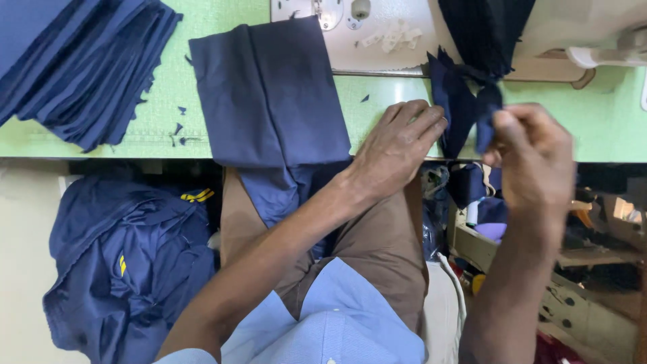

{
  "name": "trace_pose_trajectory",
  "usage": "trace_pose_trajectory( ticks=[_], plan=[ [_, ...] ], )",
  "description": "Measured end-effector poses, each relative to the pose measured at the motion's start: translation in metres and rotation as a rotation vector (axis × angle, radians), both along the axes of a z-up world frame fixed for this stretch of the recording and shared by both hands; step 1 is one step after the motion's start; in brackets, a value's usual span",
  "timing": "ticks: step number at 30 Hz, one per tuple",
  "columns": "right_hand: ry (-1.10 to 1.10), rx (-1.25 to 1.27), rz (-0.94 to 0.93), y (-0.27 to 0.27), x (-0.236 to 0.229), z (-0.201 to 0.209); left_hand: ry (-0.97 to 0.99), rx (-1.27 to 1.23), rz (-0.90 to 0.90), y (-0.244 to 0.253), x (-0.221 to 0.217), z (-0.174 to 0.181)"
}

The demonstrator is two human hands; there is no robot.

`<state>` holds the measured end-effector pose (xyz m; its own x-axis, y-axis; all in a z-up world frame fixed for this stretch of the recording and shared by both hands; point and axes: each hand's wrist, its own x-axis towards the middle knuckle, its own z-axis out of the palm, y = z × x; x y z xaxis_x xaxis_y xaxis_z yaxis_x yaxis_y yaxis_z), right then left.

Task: Folding and stacking blue fabric pieces at a sewing workstation

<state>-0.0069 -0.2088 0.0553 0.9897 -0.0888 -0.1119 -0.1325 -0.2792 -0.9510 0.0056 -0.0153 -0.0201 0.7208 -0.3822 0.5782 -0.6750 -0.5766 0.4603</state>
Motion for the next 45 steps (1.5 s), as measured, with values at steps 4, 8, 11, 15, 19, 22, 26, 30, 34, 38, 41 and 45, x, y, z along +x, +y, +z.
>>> trace_pose_trajectory(
  ticks=[4, 8, 11, 15, 19, 22, 26, 30, 34, 38, 41, 45],
  plan=[
    [0.011, 0.439, -0.037, 0.032, -0.021, 0.022, 0.631, -0.614, -0.186, 0.015, -0.013, 0.026],
    [0.059, 0.551, 0.057, 0.082, -0.047, -0.022, 1.006, -0.913, -0.1, 0.042, -0.032, 0.044],
    [0.112, 0.622, 0.118, 0.11, -0.049, -0.038, 0.821, -0.897, 0.018, 0.08, -0.028, 0.042],
    [0.143, 0.555, 0.202, 0.133, -0.019, -0.041, 0.591, -0.419, -0.084, 0.148, -0.014, 0.07],
    [0.17, 0.436, 0.177, 0.167, 0.012, -0.012, 0.505, -0.193, -0.011, 0.182, 0.035, 0.091],
    [0.028, 0.058, 0.186, 0.184, 0.031, -0.013, 0.257, -0.114, 0.158, 0.182, 0.084, 0.057],
    [-0.111, -0.033, 0.212, 0.198, 0.039, -0.013, 0.196, 0.031, 0.269, 0.175, 0.117, 0.01],
    [-0.13, -0.171, 0.218, 0.2, 0.045, -0.02, 0.146, -0.012, 0.319, 0.173, 0.113, 0.008],
    [-0.142, -0.243, 0.191, 0.202, 0.047, -0.027, 0.129, -0.058, 0.355, 0.17, 0.11, 0.005],
    [-0.199, -0.261, 0.185, 0.204, 0.046, -0.03, 0.084, -0.029, 0.395, 0.163, 0.104, 0.006],
    [-0.24, -0.319, 0.199, 0.203, 0.048, -0.035, -0.186, 0.127, 0.392, 0.159, 0.09, 0.009],
    [-0.24, -0.438, 0.271, 0.192, 0.055, -0.031, -0.086, 0.503, 0.526, 0.143, 0.051, 0.007]
  ],
)
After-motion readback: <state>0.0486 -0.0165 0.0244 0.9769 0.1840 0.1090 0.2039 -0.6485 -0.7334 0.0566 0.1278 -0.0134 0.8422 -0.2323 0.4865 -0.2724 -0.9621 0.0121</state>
